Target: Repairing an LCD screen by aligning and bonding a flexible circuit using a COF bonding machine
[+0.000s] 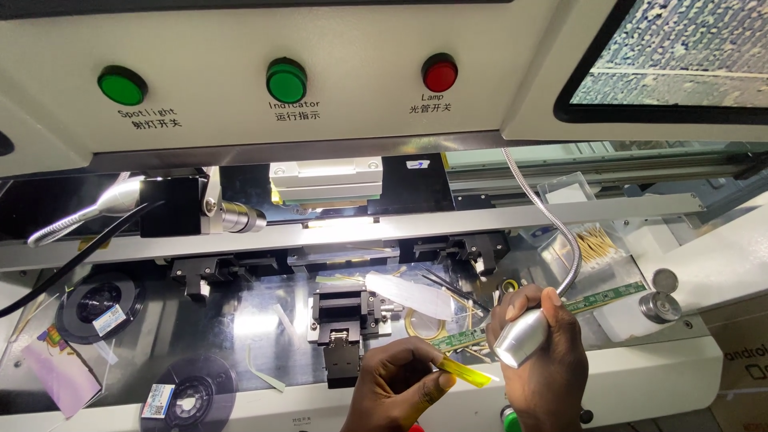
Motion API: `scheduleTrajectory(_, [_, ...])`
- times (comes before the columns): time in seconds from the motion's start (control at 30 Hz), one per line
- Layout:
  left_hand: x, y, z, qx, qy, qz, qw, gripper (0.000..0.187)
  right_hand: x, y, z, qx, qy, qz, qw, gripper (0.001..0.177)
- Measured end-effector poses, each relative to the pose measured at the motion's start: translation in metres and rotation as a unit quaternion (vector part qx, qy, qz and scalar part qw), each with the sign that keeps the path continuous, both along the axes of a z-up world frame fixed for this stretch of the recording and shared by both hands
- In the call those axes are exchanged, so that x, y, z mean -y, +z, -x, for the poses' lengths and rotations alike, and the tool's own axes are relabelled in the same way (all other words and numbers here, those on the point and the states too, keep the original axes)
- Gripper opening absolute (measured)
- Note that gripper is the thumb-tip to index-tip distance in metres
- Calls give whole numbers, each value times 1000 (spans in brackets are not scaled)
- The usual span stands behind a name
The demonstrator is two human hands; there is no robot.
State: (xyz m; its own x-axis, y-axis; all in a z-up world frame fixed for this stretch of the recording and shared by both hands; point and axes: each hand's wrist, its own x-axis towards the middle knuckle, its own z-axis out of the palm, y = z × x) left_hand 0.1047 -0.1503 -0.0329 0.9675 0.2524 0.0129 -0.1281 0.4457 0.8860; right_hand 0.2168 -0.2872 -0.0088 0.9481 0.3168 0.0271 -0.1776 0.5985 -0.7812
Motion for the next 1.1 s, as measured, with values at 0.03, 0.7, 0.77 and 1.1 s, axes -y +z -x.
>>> scheduleTrajectory(0.03, [1,-1,0,0,0,0,1000,15,0,-1,0,0,0,0,1000,42])
scheduleTrajectory(0.7, [13,-9,-9,2,-40,23,999,13,-18,10,8,-10,-73,78,994,38])
scheduleTrajectory(0.77, [11,-5,-8,-1,-26,21,999,13,-19,13,10,-3,-82,97,992,39])
scheduleTrajectory(1.1, [-1,-3,-7,-14,10,-7,1000,12,-9,4,1,3,-46,42,998,41])
